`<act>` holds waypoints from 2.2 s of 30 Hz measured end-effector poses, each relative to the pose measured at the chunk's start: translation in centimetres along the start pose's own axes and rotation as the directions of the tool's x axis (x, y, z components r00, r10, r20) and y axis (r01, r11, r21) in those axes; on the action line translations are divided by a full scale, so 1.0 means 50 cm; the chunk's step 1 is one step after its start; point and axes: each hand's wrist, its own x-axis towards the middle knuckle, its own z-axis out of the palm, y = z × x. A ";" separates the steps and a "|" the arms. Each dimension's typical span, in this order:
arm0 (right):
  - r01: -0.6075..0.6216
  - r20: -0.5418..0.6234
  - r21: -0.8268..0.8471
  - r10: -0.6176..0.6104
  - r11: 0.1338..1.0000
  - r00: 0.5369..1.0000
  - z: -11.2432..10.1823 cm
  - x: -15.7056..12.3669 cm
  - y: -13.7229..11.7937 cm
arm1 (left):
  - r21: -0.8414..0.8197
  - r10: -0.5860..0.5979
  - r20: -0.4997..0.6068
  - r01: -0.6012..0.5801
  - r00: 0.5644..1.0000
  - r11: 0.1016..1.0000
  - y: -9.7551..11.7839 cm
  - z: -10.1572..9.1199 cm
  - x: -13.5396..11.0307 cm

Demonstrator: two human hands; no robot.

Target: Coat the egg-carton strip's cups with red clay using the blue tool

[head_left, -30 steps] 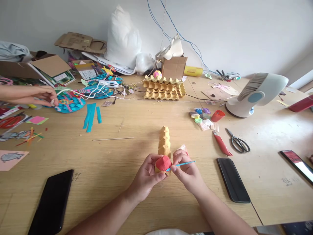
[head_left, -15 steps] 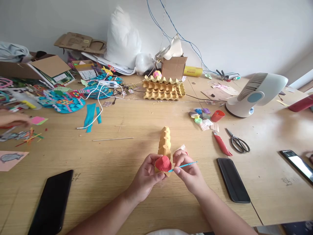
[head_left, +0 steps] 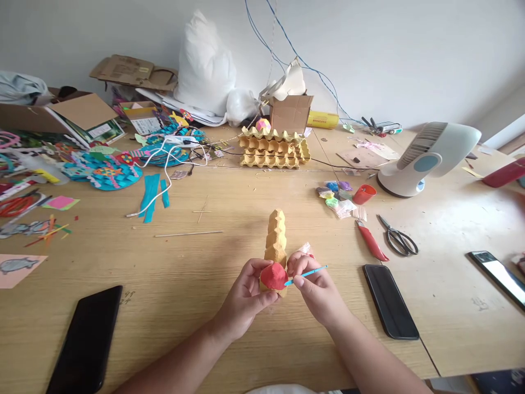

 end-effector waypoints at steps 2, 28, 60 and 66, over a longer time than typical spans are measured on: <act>-0.032 -0.032 0.063 0.034 0.998 0.999 0.002 0.002 0.000 | -0.006 0.000 -0.006 0.000 1.000 1.000 0.001 0.000 0.001; 0.031 -0.065 -0.238 -0.048 0.971 0.997 0.003 0.003 -0.020 | -0.012 -0.008 0.093 0.009 0.996 1.000 0.003 -0.002 -0.003; -0.409 0.037 0.641 0.506 0.649 0.862 0.031 -0.006 0.008 | 0.023 0.095 0.002 -0.095 0.995 0.995 0.002 -0.013 0.010; -0.330 -0.013 0.673 0.457 0.662 0.889 0.038 -0.007 0.015 | -0.086 0.001 0.028 0.002 1.000 0.996 0.003 -0.005 0.015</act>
